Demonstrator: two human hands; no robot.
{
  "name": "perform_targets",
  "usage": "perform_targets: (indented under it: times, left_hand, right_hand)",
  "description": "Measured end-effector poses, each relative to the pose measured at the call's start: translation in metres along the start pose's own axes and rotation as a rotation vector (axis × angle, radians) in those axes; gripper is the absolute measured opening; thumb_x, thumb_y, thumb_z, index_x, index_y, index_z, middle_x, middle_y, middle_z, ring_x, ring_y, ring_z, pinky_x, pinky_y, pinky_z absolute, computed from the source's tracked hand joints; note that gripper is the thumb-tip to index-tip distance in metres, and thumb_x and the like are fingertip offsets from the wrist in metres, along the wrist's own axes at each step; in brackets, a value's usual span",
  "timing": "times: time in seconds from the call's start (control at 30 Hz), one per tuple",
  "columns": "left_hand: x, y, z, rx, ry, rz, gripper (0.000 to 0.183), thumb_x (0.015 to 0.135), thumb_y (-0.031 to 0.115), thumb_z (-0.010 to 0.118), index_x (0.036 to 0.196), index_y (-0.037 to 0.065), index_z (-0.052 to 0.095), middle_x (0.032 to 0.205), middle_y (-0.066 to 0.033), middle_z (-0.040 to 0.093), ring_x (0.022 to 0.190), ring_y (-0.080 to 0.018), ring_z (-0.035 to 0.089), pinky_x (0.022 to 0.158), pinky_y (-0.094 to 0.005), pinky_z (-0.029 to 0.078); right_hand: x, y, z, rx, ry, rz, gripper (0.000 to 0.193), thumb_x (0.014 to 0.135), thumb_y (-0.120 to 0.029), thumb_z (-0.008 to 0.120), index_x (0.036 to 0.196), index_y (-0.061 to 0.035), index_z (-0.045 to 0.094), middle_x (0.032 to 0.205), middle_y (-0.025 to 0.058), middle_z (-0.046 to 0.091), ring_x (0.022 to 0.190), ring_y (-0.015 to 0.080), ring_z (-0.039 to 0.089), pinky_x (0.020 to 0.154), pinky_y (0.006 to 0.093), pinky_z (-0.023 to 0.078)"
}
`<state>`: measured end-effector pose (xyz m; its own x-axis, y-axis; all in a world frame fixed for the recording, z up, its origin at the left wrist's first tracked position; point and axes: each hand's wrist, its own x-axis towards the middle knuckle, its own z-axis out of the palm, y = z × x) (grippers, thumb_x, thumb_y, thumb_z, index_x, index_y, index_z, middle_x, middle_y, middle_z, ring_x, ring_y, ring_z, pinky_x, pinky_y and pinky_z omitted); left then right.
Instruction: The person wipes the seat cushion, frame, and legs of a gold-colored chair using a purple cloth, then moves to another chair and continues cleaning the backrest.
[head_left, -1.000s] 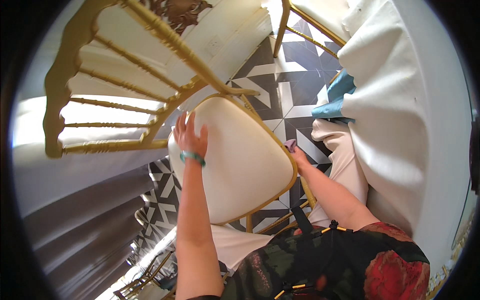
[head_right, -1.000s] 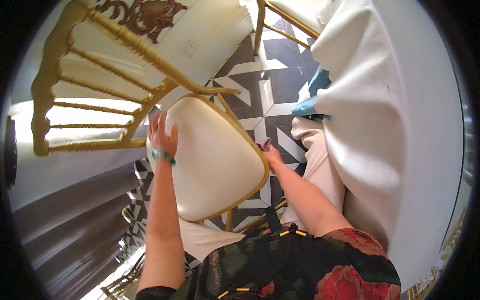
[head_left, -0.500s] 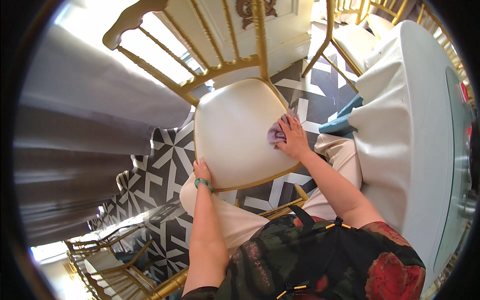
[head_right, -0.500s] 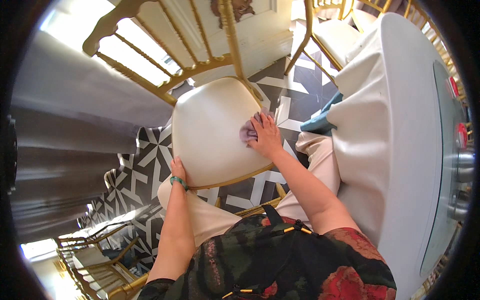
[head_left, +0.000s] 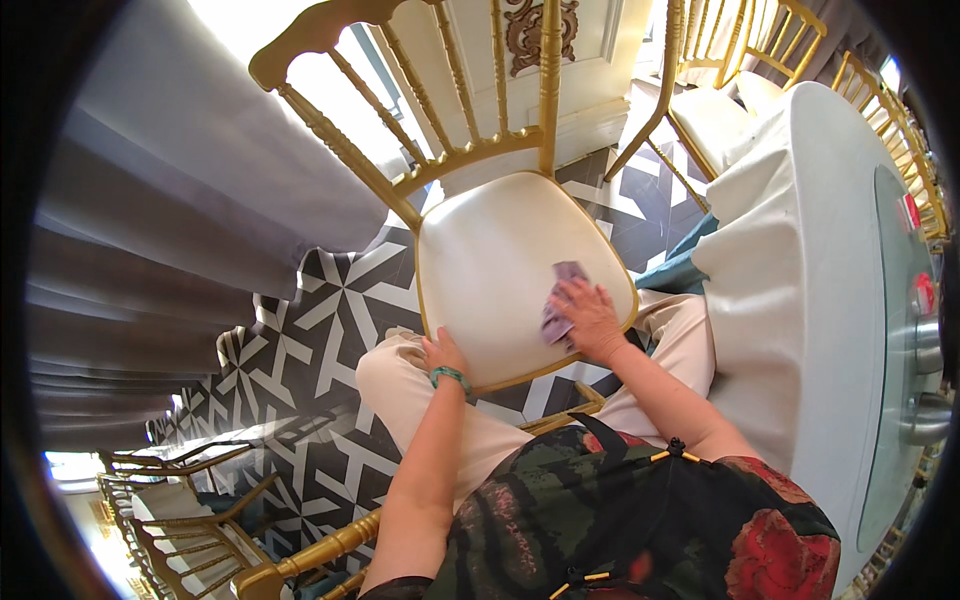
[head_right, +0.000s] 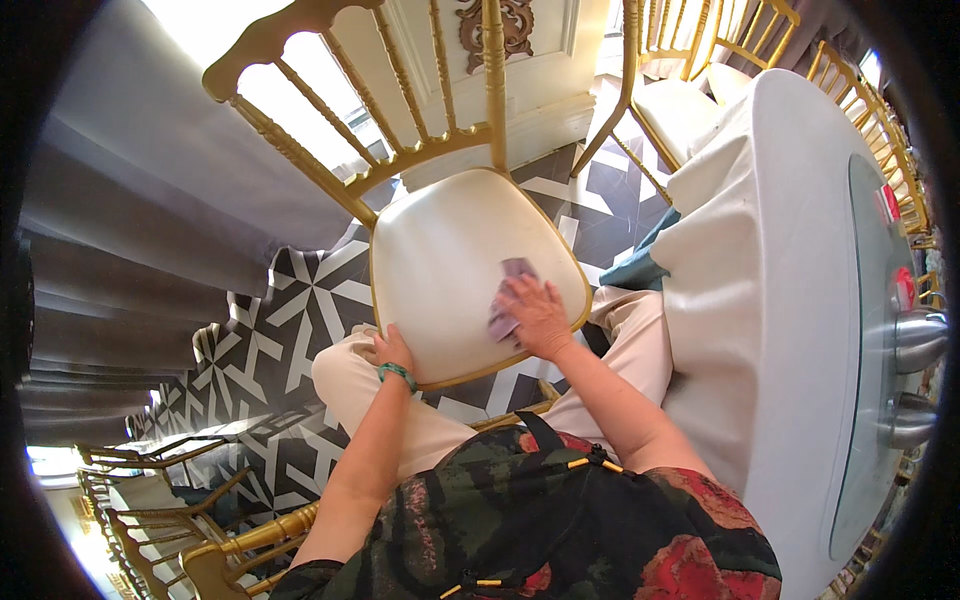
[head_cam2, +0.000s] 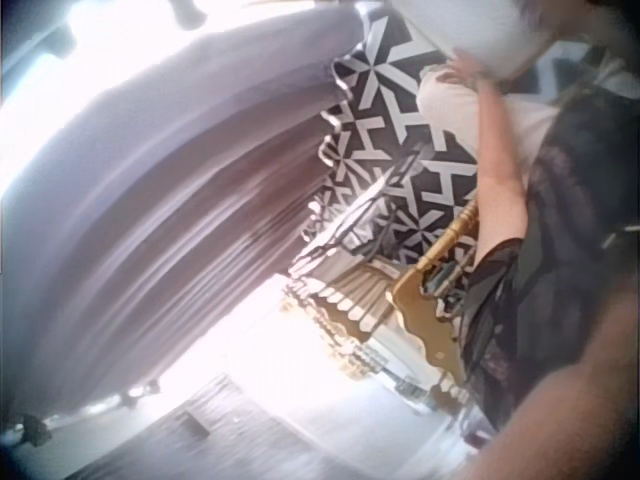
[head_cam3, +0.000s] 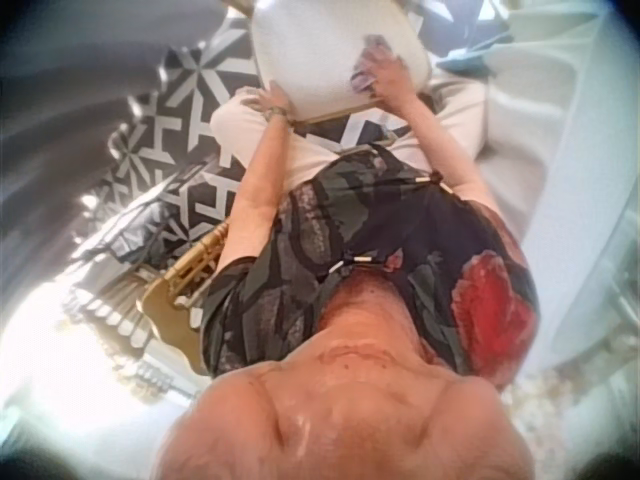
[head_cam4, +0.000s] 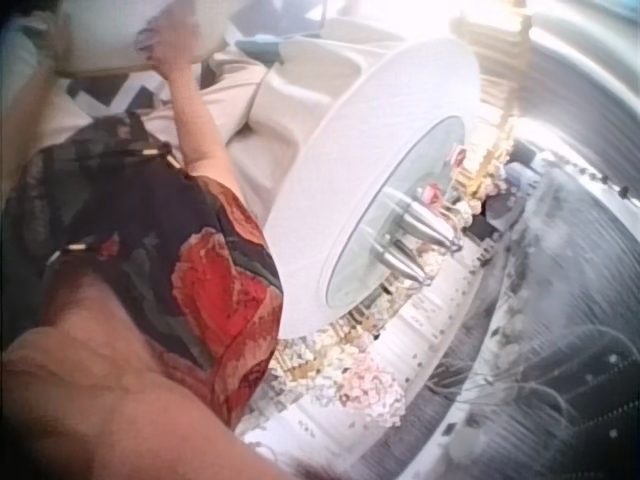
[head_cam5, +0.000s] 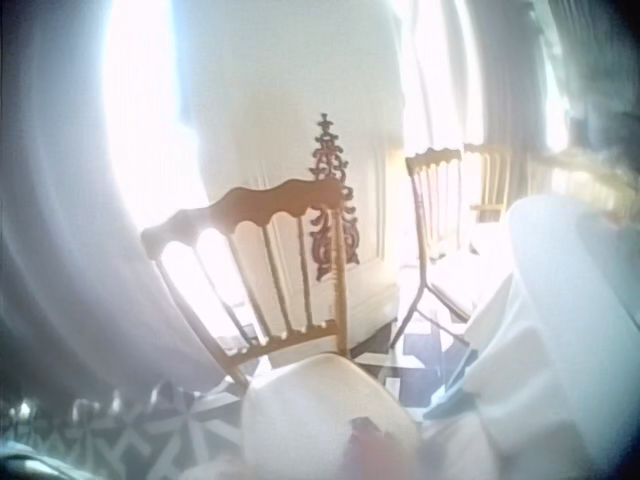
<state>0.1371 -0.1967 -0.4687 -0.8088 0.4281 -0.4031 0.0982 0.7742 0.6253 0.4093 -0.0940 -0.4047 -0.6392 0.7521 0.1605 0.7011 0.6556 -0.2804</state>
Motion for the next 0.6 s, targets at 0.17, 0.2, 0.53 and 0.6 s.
perform_targets:
  times: [0.17, 0.2, 0.53, 0.6]
  left_hand:
    - [-0.025, -0.018, 0.008, -0.217, -0.136, -0.055, 0.088, 0.078, 0.050, 0.058, 0.140, -0.001, 0.021, 0.135, -0.0285, 0.037, 0.125, -0.0380, 0.039, 0.103, -0.0415, 0.033]
    - [-0.027, -0.020, 0.009, -0.269, -0.193, -0.091, 0.094, 0.075, 0.050, 0.063, 0.141, -0.001, 0.020, 0.135, -0.0283, 0.037, 0.125, -0.0368, 0.039, 0.102, -0.0413, 0.035]
    - [0.007, 0.009, -0.007, -0.380, -0.416, -0.004, 0.111, 0.055, 0.040, 0.084, 0.137, -0.002, 0.021, 0.131, -0.0228, 0.041, 0.120, -0.0313, 0.044, 0.098, -0.0389, 0.040]
    - [0.015, -0.002, 0.001, -0.361, -0.405, 0.048, 0.112, 0.054, 0.040, 0.085, 0.136, -0.002, 0.022, 0.130, -0.0227, 0.041, 0.120, -0.0322, 0.044, 0.099, -0.0384, 0.039]
  right_hand:
    - [0.029, 0.060, 0.005, 0.004, 0.067, 0.345, 0.056, 0.077, -0.019, 0.057, 0.131, -0.0198, 0.044, 0.140, 0.0069, 0.038, 0.131, 0.0290, 0.034, 0.106, 0.0484, 0.024]
    - [0.037, 0.070, 0.009, 0.011, 0.074, 0.457, 0.058, 0.077, -0.020, 0.057, 0.133, -0.0194, 0.041, 0.140, 0.0074, 0.038, 0.131, 0.0293, 0.033, 0.105, 0.0480, 0.024]
    - [0.142, -0.037, 0.029, -0.049, -0.150, 0.185, 0.063, 0.079, -0.038, 0.057, 0.136, -0.0182, 0.039, 0.147, 0.0060, 0.026, 0.137, 0.0283, 0.018, 0.109, 0.0524, 0.017]
    - [0.152, -0.074, 0.048, -0.009, -0.159, 0.027, 0.060, 0.078, -0.035, 0.058, 0.135, -0.0195, 0.042, 0.146, 0.0057, 0.028, 0.136, 0.0280, 0.022, 0.108, 0.0544, 0.018]
